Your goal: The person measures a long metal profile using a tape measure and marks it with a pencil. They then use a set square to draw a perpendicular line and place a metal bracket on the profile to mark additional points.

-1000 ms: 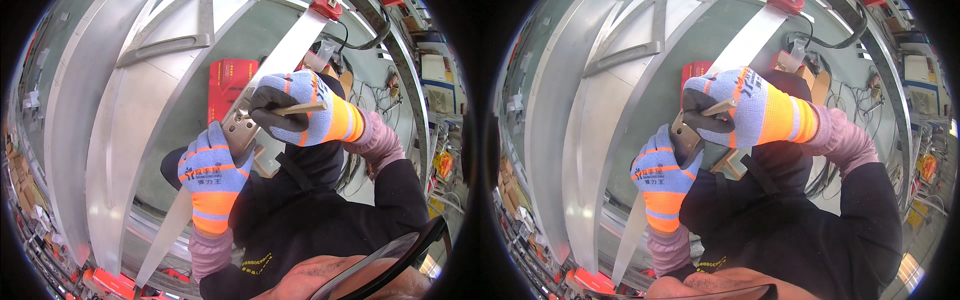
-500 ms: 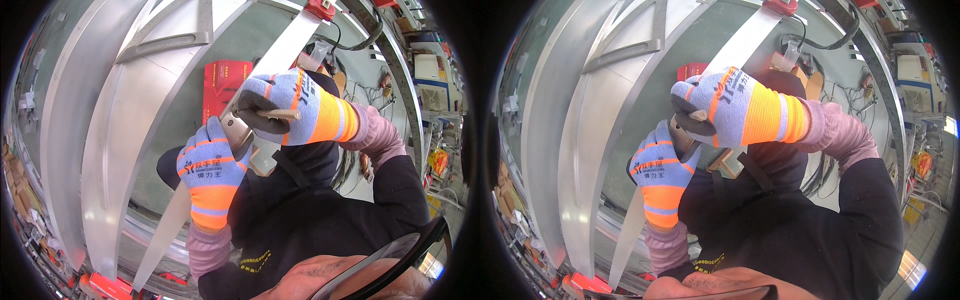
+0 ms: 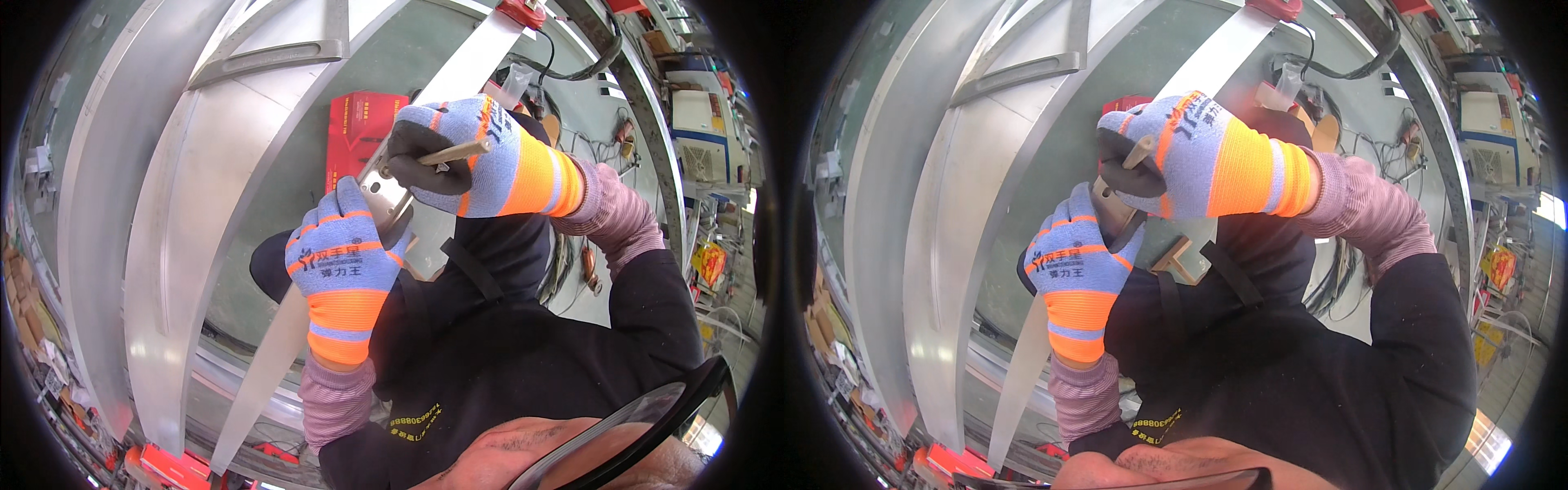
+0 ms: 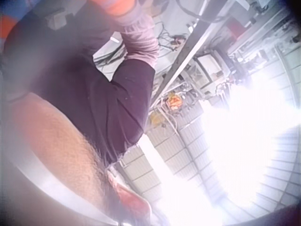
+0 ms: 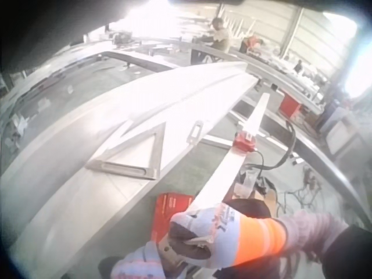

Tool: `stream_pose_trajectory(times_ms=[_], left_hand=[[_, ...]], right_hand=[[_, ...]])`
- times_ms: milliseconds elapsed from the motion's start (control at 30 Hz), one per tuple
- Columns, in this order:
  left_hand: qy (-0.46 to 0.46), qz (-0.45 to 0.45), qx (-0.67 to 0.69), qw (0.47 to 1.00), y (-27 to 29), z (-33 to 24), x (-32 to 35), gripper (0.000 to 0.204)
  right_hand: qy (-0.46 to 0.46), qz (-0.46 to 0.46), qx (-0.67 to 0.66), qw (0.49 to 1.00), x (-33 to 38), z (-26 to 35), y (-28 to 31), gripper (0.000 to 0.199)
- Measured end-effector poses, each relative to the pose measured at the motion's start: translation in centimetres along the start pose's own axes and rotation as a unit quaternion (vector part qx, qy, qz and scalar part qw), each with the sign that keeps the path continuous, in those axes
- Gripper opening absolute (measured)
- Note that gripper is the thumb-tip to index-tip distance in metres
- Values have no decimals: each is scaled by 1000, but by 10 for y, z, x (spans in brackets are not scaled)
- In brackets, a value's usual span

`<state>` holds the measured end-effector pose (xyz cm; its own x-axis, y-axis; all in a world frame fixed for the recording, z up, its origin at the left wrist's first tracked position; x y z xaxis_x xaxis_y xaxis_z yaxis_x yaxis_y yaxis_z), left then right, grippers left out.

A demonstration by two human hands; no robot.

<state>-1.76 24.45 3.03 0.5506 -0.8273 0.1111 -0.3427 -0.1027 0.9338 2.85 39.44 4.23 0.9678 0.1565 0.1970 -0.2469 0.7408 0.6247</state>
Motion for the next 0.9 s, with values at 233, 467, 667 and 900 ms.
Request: stream_pose_trajectory(times_ms=[233, 467, 667, 900], left_hand=[[-8, 9, 10, 1000, -10, 0, -5, 60], [3, 16, 8, 1000, -5, 2, -4, 60], [-5, -3, -12, 1000, -2, -5, -4, 66], [1, -14, -11, 1000, 6, -11, 4, 72]], right_hand=[[2, -5, 28, 1000, 4, 1, -2, 24], [26, -23, 26, 999, 6, 15, 4, 16], [83, -185, -72, 977, 48, 44, 47, 9], [185, -223, -6, 957, 62, 31, 40, 19]])
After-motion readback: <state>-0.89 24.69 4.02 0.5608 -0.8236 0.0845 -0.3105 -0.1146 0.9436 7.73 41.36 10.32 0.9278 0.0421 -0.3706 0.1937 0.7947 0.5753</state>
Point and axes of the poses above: each hand's wrist, its own x-axis away from the middle knuckle, its own y-axis out of the back of the hand, z = x × y, the point moved 7 cm from there along -x, towards the middle knuckle, and after that the axes turned 12 degrees about z, right-handed, at the moved point
